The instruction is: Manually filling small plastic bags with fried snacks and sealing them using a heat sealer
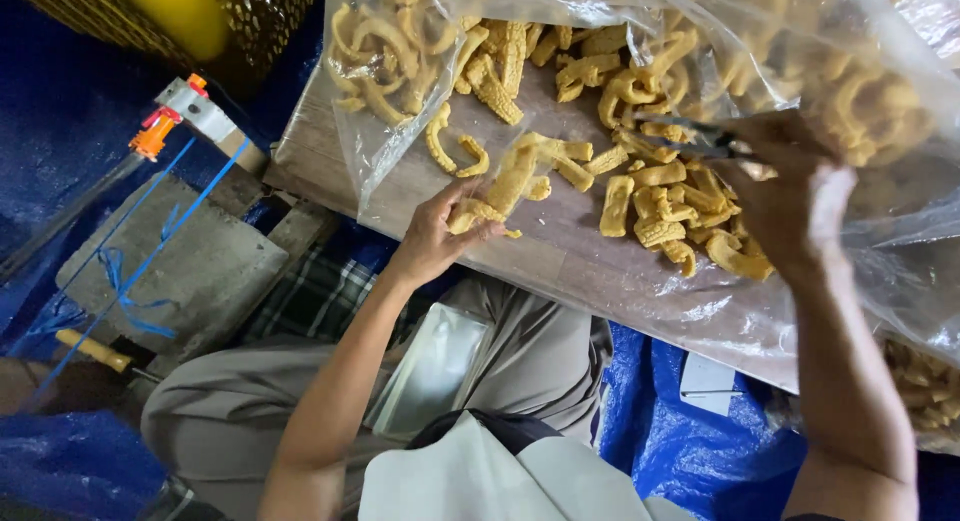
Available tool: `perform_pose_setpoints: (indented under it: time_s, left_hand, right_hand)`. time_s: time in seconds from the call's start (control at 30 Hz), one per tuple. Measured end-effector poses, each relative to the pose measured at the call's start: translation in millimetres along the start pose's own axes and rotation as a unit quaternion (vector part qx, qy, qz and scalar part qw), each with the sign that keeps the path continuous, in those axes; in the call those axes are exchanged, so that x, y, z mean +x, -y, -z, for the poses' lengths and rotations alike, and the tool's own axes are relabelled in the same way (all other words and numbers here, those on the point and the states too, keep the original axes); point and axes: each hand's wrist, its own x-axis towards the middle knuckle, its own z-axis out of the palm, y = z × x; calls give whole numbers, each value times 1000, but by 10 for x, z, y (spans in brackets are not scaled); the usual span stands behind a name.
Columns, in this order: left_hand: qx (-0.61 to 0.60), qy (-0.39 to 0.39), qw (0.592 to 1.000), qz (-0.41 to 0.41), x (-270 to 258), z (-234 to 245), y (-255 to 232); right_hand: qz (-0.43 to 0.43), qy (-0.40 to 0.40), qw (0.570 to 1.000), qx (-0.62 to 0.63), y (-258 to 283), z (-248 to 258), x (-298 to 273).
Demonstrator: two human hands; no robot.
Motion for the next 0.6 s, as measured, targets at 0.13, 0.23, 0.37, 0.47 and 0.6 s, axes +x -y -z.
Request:
perform_pose_setpoints:
  time_s: [0.13, 0.23, 0.37, 0.47, 0.6]
  left_hand:
    - [-1, 1, 1000, -28, 78, -15, 23]
    - [-70, -14, 996, -46, 51, -25, -33]
    - [-161, -14, 985, -67, -54, -19, -145]
    - [-171, -20, 984, -40, -173, -85, -98]
    - [-200, -8, 980, -16, -207, -83, 25]
  right_hand:
    - [80, -54, 990, -101, 14, 300, 53]
    - [69, 9, 985, -159, 126, 272, 77]
    - [-178, 297, 934, -84, 236, -322, 60]
    - [-165, 244, 953, -64, -1, -922, -237]
    - [-119, 121, 984, -55, 4, -1077, -186]
